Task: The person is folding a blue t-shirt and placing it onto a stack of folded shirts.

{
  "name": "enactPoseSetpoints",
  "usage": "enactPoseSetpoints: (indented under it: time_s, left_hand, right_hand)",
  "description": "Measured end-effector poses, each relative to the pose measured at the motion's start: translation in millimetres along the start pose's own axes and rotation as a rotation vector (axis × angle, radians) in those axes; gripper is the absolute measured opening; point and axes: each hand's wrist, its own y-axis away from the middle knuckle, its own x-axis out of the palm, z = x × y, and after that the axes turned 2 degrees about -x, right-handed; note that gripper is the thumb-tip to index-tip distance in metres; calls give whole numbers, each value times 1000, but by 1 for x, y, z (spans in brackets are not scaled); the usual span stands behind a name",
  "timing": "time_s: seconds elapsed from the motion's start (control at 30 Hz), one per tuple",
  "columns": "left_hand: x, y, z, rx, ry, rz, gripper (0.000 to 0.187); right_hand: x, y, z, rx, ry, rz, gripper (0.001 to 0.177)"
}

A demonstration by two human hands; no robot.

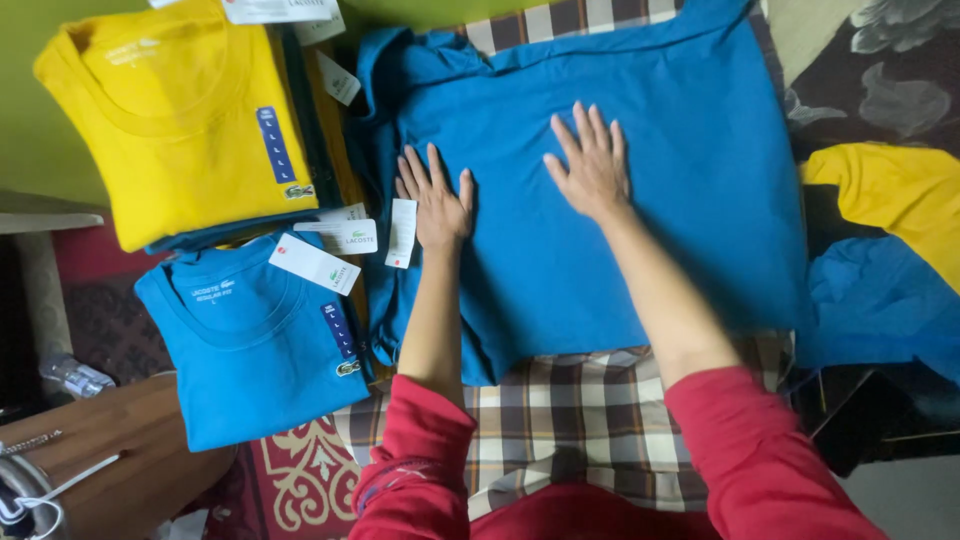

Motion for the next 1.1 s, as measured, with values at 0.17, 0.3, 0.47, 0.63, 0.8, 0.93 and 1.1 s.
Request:
enactPoseSetpoints:
  time_s: [0.17,0.3,0.47,0.63,0.8,0.93,1.1]
  left_hand:
    - [27,-44,18,27,19,-78,76]
    - [26,-67,21,-38,-53,-60,73]
    - [14,-98,16,-121,-34,-37,70]
    - [34,-127,17,-247,-71,-96,70]
    - [-9,-78,-47,-83,111,16,75]
    - [22,-14,-116,607,127,342,75]
    - [64,-75,-156,426,67,3,67]
  right_hand:
    - [-29,-45,-43,154,-32,259,68]
    - [-14,-51,-109,173,-47,83,63]
    - [-30,-54,-144,225,-90,89,73]
    - [-20,-53,-162,177,-65,7,71]
    - [-25,-54,-159,198,-77,31,75]
    - [-16,-52,-163,161,-54,-28,72]
    - [-14,-54,-168,204,-37,25,71]
